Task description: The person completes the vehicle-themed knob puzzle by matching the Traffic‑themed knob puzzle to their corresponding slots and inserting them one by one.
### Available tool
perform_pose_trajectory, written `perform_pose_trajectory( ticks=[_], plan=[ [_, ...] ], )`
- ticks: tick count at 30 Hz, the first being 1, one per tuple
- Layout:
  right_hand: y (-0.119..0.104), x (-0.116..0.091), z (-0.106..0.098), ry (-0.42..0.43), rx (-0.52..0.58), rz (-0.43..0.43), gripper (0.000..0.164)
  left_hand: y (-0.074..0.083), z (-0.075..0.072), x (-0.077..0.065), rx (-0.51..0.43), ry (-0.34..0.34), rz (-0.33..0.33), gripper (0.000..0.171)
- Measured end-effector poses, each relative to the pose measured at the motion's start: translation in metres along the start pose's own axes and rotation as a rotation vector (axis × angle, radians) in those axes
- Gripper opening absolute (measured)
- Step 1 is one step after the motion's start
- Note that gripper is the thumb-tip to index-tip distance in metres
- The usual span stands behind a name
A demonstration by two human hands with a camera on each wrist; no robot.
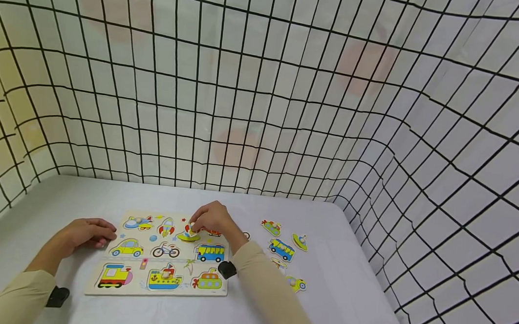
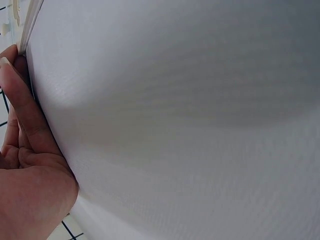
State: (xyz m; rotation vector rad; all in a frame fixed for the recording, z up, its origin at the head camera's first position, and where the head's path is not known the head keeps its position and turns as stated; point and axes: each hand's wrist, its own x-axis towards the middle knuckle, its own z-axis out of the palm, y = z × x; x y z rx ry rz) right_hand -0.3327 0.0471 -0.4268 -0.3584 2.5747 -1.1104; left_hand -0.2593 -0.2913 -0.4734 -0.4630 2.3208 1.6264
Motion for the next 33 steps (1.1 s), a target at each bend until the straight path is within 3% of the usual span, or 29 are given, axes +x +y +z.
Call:
perform_pose_trajectory(
  ticks=[18, 27, 33],
  plan=[
    [-0.011, 0.007, 0.050, 0.056, 0.104, -0.022, 0.008, 0.001, 0.001, 0.001, 0.012, 0.002, 0.006, 0.036],
    [-0.011, 0.019, 0.066, 0.147, 0.016, -0.017, 0.006, 0.000, -0.001, 0.001, 0.003, 0.003, 0.005, 0.035],
    [-0.015, 0.024, 0.071, 0.159, 0.013, -0.001, 0.006, -0.001, 0.000, 0.002, -0.018, 0.003, -0.001, 0.036]
  ],
)
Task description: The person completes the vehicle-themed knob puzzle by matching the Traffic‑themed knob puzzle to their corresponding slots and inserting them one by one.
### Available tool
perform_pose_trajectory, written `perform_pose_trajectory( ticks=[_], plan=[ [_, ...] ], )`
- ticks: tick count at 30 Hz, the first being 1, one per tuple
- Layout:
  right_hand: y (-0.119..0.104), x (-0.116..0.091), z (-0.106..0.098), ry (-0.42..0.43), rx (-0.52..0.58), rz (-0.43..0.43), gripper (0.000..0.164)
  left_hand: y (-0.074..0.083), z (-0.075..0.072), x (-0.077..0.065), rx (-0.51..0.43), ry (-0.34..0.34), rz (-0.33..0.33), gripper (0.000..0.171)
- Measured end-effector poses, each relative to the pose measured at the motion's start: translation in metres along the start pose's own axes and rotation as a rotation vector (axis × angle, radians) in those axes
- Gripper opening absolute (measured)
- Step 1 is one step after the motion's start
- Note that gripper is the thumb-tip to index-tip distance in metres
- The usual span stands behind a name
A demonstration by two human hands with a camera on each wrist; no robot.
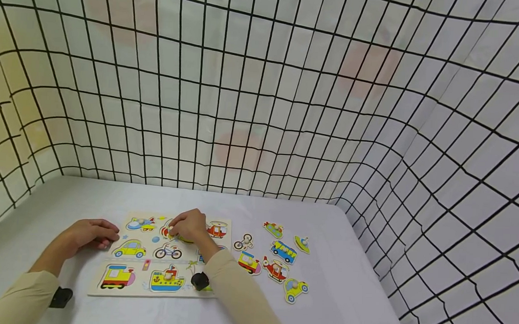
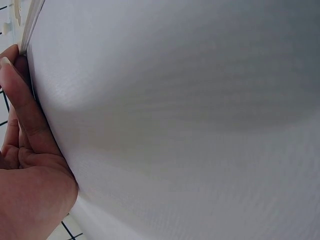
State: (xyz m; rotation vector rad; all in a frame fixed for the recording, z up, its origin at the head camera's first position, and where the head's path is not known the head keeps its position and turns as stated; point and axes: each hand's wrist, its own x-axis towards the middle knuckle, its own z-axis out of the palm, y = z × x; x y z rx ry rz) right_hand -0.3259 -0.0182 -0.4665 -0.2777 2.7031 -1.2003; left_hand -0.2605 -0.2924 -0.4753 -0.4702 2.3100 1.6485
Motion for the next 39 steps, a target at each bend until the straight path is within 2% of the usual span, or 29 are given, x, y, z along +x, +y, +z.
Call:
perform_pose_trajectory(
  ticks=[8, 19, 28, 39],
  plan=[
    [-0.004, 0.001, 0.006, 0.031, 0.002, -0.012, 0.004, 0.000, 0.001, 0.001, -0.004, 0.003, -0.005, 0.035],
    [-0.004, 0.002, 0.018, 0.092, 0.006, 0.031, 0.006, 0.001, -0.001, -0.002, 0.013, 0.001, 0.004, 0.036],
    [-0.004, 0.001, 0.019, 0.104, 0.022, 0.069, 0.006, 0.000, 0.000, -0.002, 0.018, 0.002, 0.009, 0.034],
    [-0.003, -0.003, 0.019, 0.111, 0.046, 0.060, 0.007, 0.000, 0.000, -0.001, 0.012, 0.006, -0.009, 0.037]
  ],
)
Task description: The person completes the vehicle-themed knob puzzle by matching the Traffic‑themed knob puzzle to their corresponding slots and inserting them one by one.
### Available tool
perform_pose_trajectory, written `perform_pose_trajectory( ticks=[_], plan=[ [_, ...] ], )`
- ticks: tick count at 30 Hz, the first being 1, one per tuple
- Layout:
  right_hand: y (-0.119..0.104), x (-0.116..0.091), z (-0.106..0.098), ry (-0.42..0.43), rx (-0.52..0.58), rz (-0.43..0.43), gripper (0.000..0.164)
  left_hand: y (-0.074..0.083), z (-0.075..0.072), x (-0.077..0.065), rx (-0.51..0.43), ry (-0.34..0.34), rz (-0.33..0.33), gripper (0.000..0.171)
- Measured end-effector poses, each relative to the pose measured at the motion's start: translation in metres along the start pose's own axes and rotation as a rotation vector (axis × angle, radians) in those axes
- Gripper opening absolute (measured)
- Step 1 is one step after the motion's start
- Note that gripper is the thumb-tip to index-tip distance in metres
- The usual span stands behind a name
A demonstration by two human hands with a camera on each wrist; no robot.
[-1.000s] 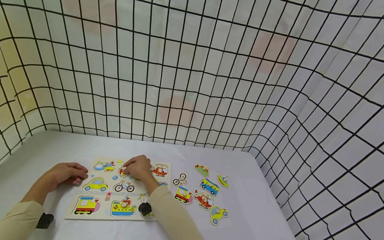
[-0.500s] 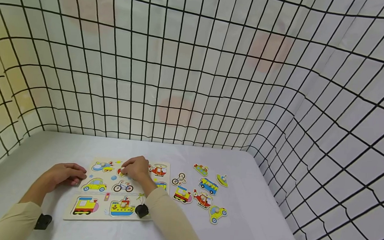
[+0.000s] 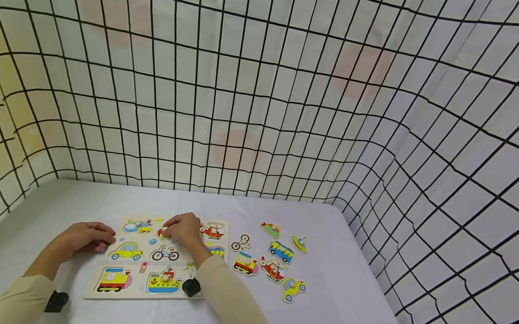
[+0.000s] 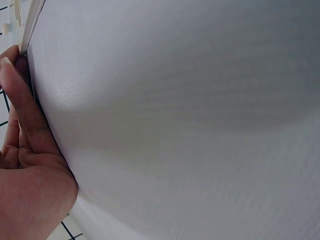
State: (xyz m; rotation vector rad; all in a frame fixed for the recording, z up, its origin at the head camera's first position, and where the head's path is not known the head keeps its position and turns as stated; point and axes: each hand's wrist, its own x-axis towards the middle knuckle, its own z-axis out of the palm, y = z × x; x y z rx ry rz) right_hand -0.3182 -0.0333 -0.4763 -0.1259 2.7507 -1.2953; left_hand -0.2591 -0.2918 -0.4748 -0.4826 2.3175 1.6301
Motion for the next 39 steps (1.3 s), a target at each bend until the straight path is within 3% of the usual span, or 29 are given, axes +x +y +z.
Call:
perform_pose_trajectory(
  ticks=[9, 17, 28, 39],
  plan=[
    [0.000, -0.001, -0.001, 0.007, 0.030, 0.021, 0.008, -0.001, 0.000, 0.000, -0.001, -0.001, 0.008, 0.035],
    [0.002, -0.005, -0.012, -0.013, 0.033, -0.023, 0.012, -0.002, -0.001, 0.002, -0.001, -0.005, 0.008, 0.035],
    [0.013, -0.010, -0.047, -0.023, 0.027, -0.097, 0.013, -0.001, 0.000, 0.004, 0.005, -0.012, 0.008, 0.036],
    [0.023, -0.012, -0.090, -0.033, 0.003, -0.064, 0.016, 0.000, 0.001, 0.003, 0.000, -0.009, 0.008, 0.035]
  ],
)
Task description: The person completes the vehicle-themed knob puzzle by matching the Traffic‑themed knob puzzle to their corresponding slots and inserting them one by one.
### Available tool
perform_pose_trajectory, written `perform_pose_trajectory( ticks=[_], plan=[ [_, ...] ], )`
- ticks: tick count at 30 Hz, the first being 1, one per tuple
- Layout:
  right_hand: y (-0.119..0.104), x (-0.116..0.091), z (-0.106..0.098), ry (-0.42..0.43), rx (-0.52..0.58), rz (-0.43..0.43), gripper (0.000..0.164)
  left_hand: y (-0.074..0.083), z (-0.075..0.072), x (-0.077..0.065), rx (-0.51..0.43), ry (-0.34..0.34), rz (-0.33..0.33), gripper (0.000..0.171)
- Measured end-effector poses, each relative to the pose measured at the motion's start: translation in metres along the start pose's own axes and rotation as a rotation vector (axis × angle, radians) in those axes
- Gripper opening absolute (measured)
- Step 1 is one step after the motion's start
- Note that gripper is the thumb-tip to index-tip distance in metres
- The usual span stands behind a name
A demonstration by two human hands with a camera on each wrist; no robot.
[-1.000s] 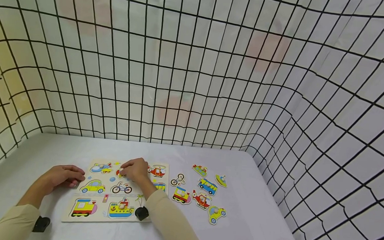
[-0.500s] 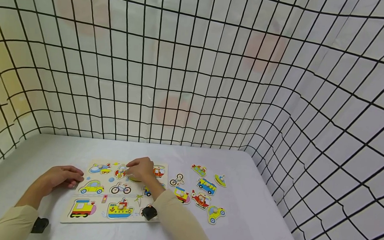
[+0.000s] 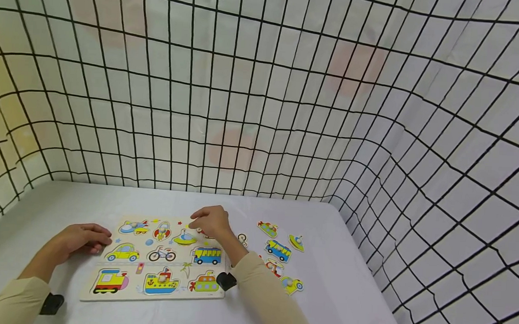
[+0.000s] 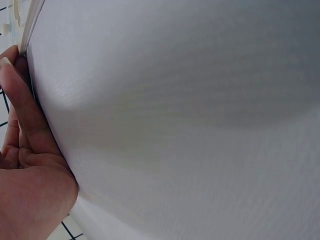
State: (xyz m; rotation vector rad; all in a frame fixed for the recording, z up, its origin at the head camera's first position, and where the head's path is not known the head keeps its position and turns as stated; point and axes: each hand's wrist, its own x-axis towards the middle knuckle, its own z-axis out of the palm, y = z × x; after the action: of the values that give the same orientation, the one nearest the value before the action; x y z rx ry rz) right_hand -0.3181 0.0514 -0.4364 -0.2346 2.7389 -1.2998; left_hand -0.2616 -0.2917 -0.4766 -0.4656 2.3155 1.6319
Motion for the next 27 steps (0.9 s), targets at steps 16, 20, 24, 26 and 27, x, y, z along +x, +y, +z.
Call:
perform_pose_trajectory(
  ticks=[16, 20, 24, 26, 27],
  plan=[
    [0.034, -0.007, -0.054, -0.035, 0.030, 0.035, 0.022, 0.002, -0.001, -0.002, 0.000, -0.003, -0.007, 0.036],
    [0.044, -0.009, -0.069, 0.003, 0.024, 0.049, 0.023, 0.001, -0.002, -0.003, 0.003, -0.001, -0.005, 0.036],
    [0.056, -0.014, -0.085, 0.035, 0.028, 0.048, 0.023, 0.001, -0.001, -0.002, 0.001, -0.001, -0.006, 0.035],
    [0.062, -0.017, -0.091, 0.051, 0.032, 0.047, 0.022, 0.001, -0.001, -0.002, -0.003, -0.003, -0.004, 0.035],
    [0.066, -0.018, -0.094, 0.058, 0.032, 0.045, 0.022, 0.001, 0.000, -0.002, -0.004, -0.003, -0.003, 0.035]
  ],
)
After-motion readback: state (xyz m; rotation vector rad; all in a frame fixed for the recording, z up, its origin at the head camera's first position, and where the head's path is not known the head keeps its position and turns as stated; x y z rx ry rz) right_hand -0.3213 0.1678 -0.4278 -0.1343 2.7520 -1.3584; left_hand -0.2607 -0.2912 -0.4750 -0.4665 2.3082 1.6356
